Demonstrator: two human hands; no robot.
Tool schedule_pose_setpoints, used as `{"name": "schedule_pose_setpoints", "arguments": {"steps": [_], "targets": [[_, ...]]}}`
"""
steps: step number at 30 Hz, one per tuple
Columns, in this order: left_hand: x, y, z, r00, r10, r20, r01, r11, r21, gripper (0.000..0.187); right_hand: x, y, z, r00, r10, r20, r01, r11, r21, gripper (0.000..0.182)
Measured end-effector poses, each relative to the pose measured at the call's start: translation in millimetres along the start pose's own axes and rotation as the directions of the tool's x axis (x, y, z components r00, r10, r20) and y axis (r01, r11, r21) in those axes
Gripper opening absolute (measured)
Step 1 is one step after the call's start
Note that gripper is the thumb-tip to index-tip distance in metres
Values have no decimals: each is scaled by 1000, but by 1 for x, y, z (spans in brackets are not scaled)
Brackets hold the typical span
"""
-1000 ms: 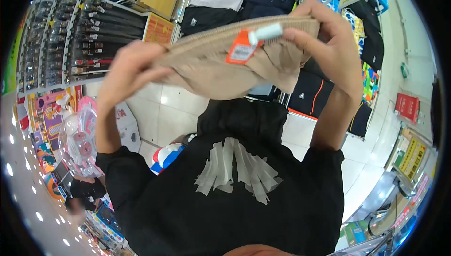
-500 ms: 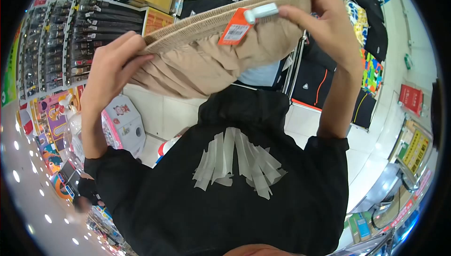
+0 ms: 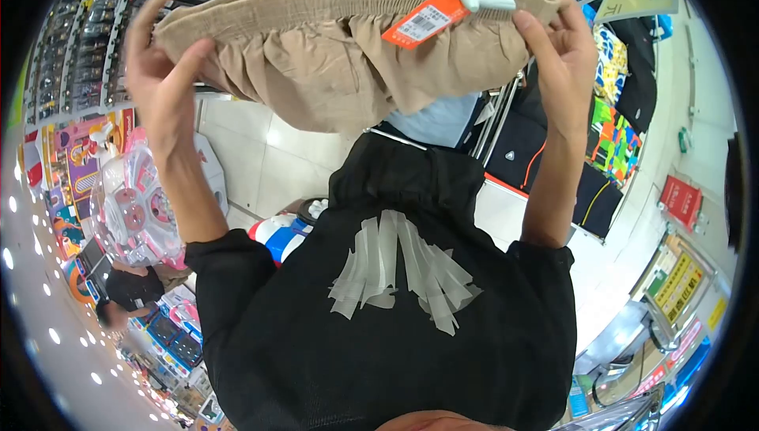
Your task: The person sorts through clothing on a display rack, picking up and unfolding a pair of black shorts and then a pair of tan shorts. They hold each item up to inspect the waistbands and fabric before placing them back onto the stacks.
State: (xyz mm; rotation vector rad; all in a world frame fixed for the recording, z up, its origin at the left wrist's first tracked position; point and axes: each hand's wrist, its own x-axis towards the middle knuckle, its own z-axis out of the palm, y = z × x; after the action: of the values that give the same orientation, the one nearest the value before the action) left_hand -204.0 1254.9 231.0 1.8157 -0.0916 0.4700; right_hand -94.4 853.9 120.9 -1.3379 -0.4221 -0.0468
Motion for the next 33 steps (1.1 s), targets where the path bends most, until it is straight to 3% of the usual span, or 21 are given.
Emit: {"name": "schedule_pose_setpoints", "arguments": {"steps": [3, 6, 7, 8, 10, 11, 13, 14, 15, 16, 17, 18, 19, 20, 22, 25, 27, 28, 31, 33], "targets": [[-5, -42, -5, 978, -207, -42, 202, 974, -101, 36, 8, 16, -3, 999, 21, -39, -23, 998, -52, 30], [7, -42, 4, 989, -146, -23, 144, 987, -69, 36, 29, 37, -17, 996, 54, -77, -62, 993, -99, 30], [13, -41, 8, 998, -53, -33, 55, 997, 58, 34, 38, 38, -15, 997, 13, -82, -19, 997, -81, 31], [19, -36, 14, 999, -32, -24, 33, 997, 62, 30, 49, 32, -12, 998, 31, -59, -32, 999, -20, 33], [37, -49, -2, 999, 6, 51, -9, 998, 61, 39, 58, 9, 4, 996, -30, -81, 23, 996, -88, 18], [33, -17, 31, 994, 107, -15, -103, 983, 149, 16, 60, 8, -1, 996, -62, -67, 55, 994, -93, 19], [37, -13, 23, 995, 91, 51, -101, 964, 245, 17, 62, 4, -1, 993, -105, -58, 101, 993, -60, 25], [36, -12, 18, 994, 74, 81, -95, 950, 297, 19, 69, 31, -24, 975, -198, -97, 190, 978, -86, 34], [31, -13, 29, 993, 108, 41, -114, 967, 228, 21, 61, 30, -34, 974, -174, -146, 133, 959, -250, 33], [23, -23, 21, 965, 252, 67, -242, 770, 590, 27, 58, 36, -32, 968, -201, -151, 137, 926, -353, 34], [14, -24, 28, 983, 171, 62, -177, 819, 545, 34, 55, 44, -29, 961, -229, -157, 136, 882, -452, 35], [9, -38, 21, 981, 111, 160, -178, 846, 503, 38, 55, 53, -33, 943, -303, -141, 184, 824, -536, 37], [-1, -36, 25, 973, -127, 193, 26, 889, 456, 39, 45, 53, -32, 940, -297, -167, 157, 813, -560, 35], [-8, -40, 26, 953, -142, 268, 104, 983, 152, 39, 33, 46, -31, 934, -299, -194, 132, 796, -591, 34], [-20, -20, 17, 974, -132, 183, 122, 990, 65, 42, 10, 40, -22, 946, -188, -265, 140, 972, -190, 29], [-41, -25, 18, 981, -134, 140, 125, 990, 71, 30, 1, 48, -39, 995, -10, -97, -25, 932, -361, 25], [-54, -41, 14, 893, -299, 336, 245, 950, 194, 38, -7, 52, -45, 997, 47, -62, -64, 950, -305, 28], [-59, -45, 18, 898, -231, 375, 191, 971, 143, 41, -11, 55, -48, 996, 75, -46, -85, 956, -279, 29], [-83, -33, 2, 913, -341, 223, 303, 934, 190, 41, -54, 46, -62, 970, 239, -33, -241, 954, -178, 32], [-102, -24, -15, 831, -381, 406, 260, 910, 323, 40, -79, 33, -76, 956, 289, 57, -277, 948, -157, 33]]}}
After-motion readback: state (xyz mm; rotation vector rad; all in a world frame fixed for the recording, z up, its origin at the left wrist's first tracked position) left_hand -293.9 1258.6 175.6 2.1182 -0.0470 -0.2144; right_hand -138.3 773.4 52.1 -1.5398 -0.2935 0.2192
